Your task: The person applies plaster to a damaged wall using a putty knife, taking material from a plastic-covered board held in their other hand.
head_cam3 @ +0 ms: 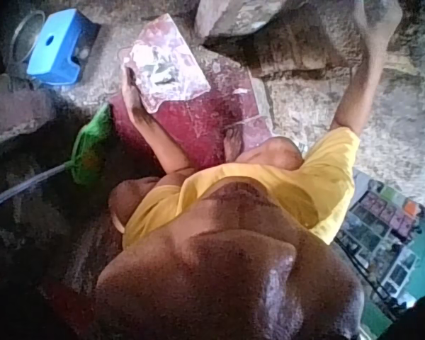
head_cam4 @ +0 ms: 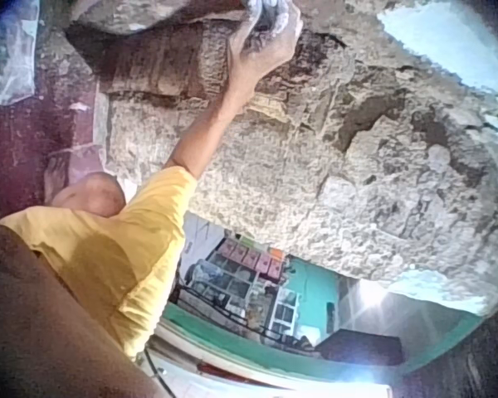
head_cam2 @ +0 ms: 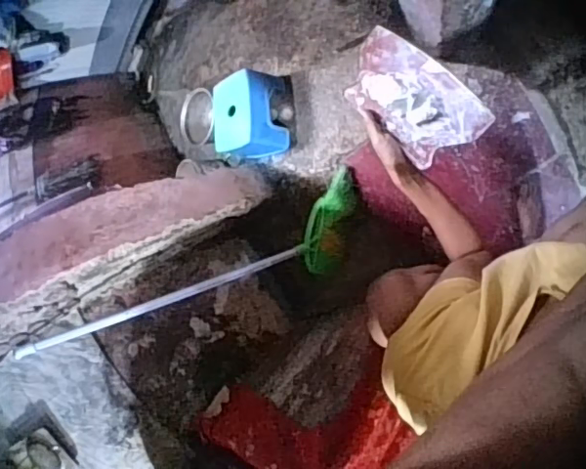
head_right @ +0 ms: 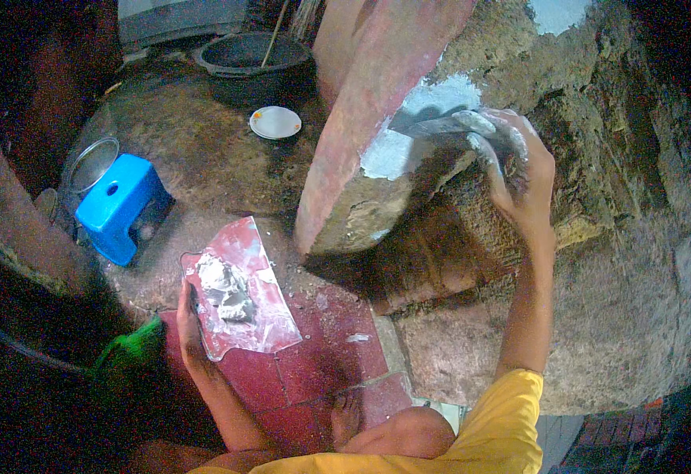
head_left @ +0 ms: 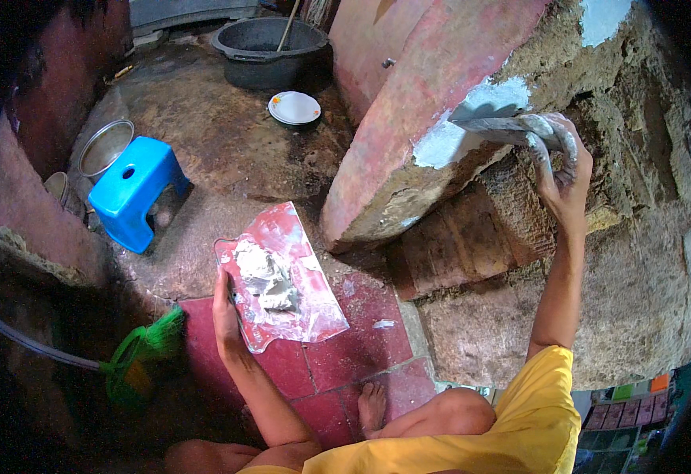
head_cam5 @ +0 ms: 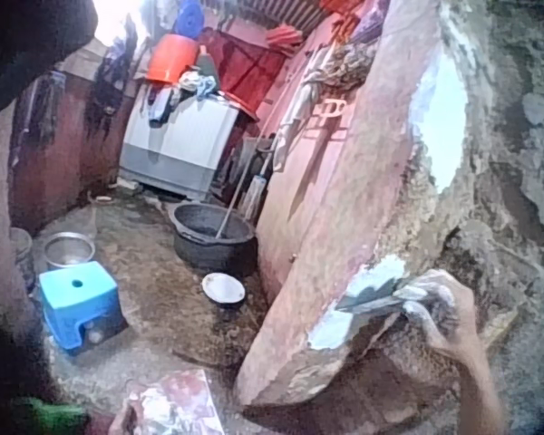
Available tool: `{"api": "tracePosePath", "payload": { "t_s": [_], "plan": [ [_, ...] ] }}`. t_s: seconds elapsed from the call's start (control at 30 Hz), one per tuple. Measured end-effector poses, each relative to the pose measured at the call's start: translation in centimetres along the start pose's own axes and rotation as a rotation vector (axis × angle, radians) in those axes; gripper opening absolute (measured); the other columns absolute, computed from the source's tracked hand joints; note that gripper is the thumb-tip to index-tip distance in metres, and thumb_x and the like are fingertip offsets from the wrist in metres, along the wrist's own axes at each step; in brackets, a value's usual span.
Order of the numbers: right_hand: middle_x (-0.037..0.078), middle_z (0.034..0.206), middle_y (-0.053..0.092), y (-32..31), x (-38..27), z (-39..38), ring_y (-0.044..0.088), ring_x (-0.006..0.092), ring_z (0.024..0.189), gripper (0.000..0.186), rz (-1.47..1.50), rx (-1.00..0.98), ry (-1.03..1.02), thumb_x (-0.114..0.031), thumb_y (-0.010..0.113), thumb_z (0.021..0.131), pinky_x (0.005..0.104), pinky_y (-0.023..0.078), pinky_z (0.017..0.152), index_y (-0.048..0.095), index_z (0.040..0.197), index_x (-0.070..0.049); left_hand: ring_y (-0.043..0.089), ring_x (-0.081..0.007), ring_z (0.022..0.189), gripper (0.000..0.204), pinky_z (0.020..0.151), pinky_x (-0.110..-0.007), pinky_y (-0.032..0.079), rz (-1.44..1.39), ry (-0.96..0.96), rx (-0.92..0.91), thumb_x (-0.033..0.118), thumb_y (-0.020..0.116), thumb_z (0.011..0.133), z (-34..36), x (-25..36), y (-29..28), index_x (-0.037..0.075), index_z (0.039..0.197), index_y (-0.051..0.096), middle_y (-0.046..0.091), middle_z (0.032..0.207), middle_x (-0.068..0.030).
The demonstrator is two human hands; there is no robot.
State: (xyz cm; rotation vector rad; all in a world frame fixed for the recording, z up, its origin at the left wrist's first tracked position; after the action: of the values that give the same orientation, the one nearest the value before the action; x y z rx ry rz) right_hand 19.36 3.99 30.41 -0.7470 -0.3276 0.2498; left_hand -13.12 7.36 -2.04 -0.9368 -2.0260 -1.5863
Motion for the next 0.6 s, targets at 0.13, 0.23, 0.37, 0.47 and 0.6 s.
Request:
{"api": "tracePosePath", "payload": {
  "t_s": [0.13,0.23,0.37,0.47,0.6],
  "plan": [
    [0.013,0.094,0.057,0.0,0.6,0.4,0.056,0.0218,0.086,0.024,0.057,0.101,0.057,0.000,0.057,0.071,0.0273,0.042,0.077,0.052,0.095,0.001,0.041,-0.0163,0.107,0.045,0.093,-0.027,0.028,0.045,0.026,0.023,0.030,0.032,0.090,0.0,0.1,-0.3,-0.005,0.119,0.037,0.043,0.118,-0.0075],
    [0.009,0.095,0.057,-1.5,0.7,0.9,0.054,0.0151,0.086,0.022,0.017,0.219,0.179,-0.001,0.054,0.076,0.0247,0.041,0.076,0.052,0.098,0.000,0.042,-0.0166,0.106,0.045,0.092,-0.027,0.029,0.055,0.020,0.024,0.030,0.031,0.090,-0.2,0.4,0.0,-0.005,0.119,0.037,0.043,0.118,-0.0078],
    [0.008,0.096,0.055,-2.0,0.8,0.0,0.052,0.0150,0.089,0.021,0.137,0.238,0.186,0.000,0.052,0.077,0.0257,0.039,0.080,0.052,0.098,-0.001,0.043,-0.0166,0.105,0.045,0.092,-0.028,0.031,-0.011,-0.004,-0.002,0.030,0.032,0.090,-0.2,0.6,-0.1,-0.004,0.118,0.038,0.044,0.117,-0.0078],
    [0.010,0.092,0.057,-0.4,-0.2,-0.3,0.054,0.0177,0.086,0.020,0.181,0.063,0.154,0.001,0.055,0.074,0.0263,0.041,0.077,0.053,0.095,0.000,0.044,-0.0165,0.104,0.045,0.091,-0.028,0.031,0.022,0.026,-0.023,0.030,0.032,0.090,-0.4,0.6,0.2,-0.004,0.117,0.039,0.044,0.117,-0.0076],
    [0.009,0.093,0.056,0.3,0.6,-0.8,0.053,0.0147,0.086,0.022,0.083,0.042,0.155,0.001,0.052,0.075,0.0245,0.040,0.076,0.052,0.097,0.001,0.044,-0.0162,0.103,0.044,0.091,-0.028,0.032,0.001,0.011,-0.005,0.030,0.032,0.090,-0.1,0.2,0.0,-0.004,0.117,0.039,0.045,0.116,-0.0075]
  ]
}}
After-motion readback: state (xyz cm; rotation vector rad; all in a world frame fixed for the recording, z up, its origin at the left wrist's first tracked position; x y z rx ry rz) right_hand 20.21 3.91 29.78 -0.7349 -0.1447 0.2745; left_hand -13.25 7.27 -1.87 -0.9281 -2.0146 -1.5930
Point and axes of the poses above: each hand's wrist, its own z-axis towards the middle knuckle, its own y-axis out of the palm, x = y × z, the point moved 2 cm from there along z, towards the middle knuckle
